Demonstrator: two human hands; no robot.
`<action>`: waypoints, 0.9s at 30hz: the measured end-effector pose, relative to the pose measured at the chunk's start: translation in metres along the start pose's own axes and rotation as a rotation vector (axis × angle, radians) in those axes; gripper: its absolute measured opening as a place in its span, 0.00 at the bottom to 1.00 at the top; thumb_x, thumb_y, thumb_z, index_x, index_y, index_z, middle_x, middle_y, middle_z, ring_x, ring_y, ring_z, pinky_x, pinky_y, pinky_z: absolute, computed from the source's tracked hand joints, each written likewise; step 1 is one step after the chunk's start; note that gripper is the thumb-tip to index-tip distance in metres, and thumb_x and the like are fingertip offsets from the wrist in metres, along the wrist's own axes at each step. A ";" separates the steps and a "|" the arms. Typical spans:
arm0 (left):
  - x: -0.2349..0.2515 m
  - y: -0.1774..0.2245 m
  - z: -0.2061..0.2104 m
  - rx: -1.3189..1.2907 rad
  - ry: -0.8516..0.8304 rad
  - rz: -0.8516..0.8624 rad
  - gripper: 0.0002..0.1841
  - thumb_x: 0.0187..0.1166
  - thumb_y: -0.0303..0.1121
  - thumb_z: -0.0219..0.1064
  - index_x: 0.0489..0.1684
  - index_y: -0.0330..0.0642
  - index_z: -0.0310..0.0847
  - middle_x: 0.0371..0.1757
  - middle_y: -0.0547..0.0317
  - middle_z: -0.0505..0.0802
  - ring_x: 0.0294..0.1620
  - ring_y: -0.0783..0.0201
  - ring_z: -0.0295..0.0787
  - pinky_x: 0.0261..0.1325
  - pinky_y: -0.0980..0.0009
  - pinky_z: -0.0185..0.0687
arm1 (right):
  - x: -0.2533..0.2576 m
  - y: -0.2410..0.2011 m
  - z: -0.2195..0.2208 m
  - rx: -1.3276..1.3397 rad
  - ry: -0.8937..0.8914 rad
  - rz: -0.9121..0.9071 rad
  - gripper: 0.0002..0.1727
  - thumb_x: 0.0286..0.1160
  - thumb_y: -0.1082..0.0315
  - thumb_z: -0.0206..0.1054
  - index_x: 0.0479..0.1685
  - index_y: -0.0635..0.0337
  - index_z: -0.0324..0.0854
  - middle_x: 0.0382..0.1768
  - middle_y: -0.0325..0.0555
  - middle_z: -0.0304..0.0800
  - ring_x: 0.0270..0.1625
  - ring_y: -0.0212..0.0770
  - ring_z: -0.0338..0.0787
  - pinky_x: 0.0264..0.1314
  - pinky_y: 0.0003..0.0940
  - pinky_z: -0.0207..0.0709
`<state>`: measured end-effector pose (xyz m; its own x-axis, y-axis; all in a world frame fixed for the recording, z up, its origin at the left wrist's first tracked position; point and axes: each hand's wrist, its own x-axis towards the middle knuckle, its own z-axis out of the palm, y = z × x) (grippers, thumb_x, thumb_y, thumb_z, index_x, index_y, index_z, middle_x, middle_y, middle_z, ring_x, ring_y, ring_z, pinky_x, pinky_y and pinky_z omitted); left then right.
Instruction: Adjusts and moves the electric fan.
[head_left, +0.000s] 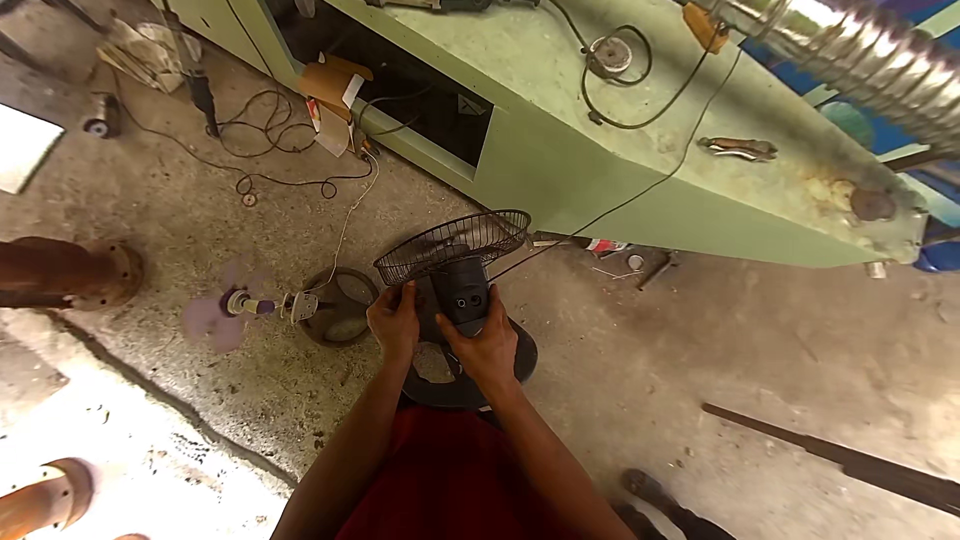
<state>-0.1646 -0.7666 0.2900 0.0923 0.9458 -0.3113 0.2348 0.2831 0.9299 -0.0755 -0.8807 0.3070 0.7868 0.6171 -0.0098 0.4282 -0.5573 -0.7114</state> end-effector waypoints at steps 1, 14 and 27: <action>0.000 -0.001 0.001 -0.002 -0.001 0.004 0.11 0.86 0.36 0.68 0.45 0.35 0.89 0.34 0.54 0.97 0.31 0.61 0.98 0.39 0.62 0.98 | 0.001 0.000 0.000 -0.004 -0.003 -0.002 0.64 0.53 0.29 0.79 0.82 0.75 0.67 0.58 0.60 0.92 0.54 0.52 0.95 0.55 0.52 0.89; -0.003 -0.001 0.001 -0.006 -0.007 0.049 0.12 0.86 0.37 0.69 0.44 0.36 0.89 0.35 0.54 0.97 0.32 0.60 0.98 0.39 0.62 0.98 | 0.005 0.001 -0.004 -0.035 -0.020 -0.030 0.68 0.50 0.24 0.78 0.84 0.73 0.66 0.60 0.61 0.91 0.56 0.54 0.94 0.54 0.53 0.90; -0.021 -0.023 -0.006 0.058 -0.100 0.075 0.09 0.86 0.32 0.68 0.40 0.35 0.88 0.30 0.58 0.96 0.30 0.67 0.95 0.39 0.69 0.95 | 0.005 0.005 -0.009 0.032 -0.072 -0.056 0.68 0.53 0.27 0.79 0.87 0.73 0.60 0.64 0.61 0.89 0.60 0.52 0.93 0.62 0.50 0.88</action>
<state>-0.1772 -0.7921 0.2767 0.2071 0.9425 -0.2623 0.2785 0.2002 0.9393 -0.0648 -0.8856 0.3096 0.7274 0.6860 -0.0191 0.4552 -0.5031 -0.7346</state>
